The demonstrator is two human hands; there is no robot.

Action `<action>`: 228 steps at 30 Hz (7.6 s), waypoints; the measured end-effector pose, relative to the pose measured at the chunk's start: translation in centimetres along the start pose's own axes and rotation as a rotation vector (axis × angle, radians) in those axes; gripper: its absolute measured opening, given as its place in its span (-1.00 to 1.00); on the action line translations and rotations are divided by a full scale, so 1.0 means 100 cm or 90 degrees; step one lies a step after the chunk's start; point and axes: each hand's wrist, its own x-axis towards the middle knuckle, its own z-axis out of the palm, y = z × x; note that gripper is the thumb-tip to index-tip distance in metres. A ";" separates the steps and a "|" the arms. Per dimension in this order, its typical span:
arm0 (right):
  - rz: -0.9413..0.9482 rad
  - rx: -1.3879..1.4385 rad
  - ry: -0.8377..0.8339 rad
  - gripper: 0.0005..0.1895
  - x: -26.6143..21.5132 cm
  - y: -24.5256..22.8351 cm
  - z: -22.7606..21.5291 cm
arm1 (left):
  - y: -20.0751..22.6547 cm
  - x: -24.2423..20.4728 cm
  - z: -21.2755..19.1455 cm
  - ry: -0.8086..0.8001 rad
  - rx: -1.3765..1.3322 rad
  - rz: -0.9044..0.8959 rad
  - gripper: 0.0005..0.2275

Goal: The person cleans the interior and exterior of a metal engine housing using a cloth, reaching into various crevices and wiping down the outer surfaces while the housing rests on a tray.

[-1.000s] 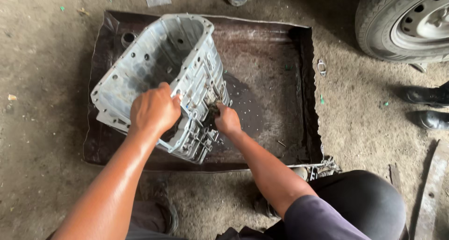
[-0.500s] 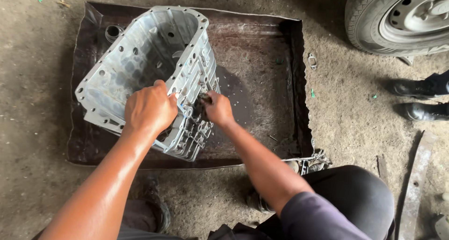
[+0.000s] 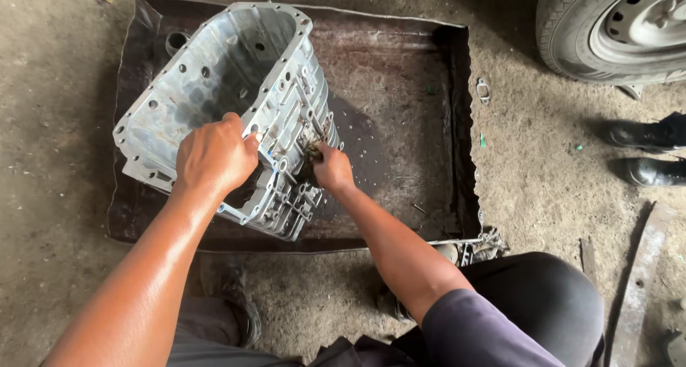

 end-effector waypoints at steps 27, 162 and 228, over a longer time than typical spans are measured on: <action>-0.024 0.016 0.002 -0.73 0.005 -0.008 0.001 | -0.014 0.009 -0.007 -0.003 -0.030 0.003 -0.70; 0.011 0.086 -0.097 -0.66 -0.031 -0.067 -0.012 | -0.013 0.010 0.000 -0.003 0.030 0.001 -0.68; 0.287 -0.143 -0.089 -0.69 -0.001 0.185 0.007 | -0.002 0.005 -0.002 -0.047 -0.019 -0.040 -0.69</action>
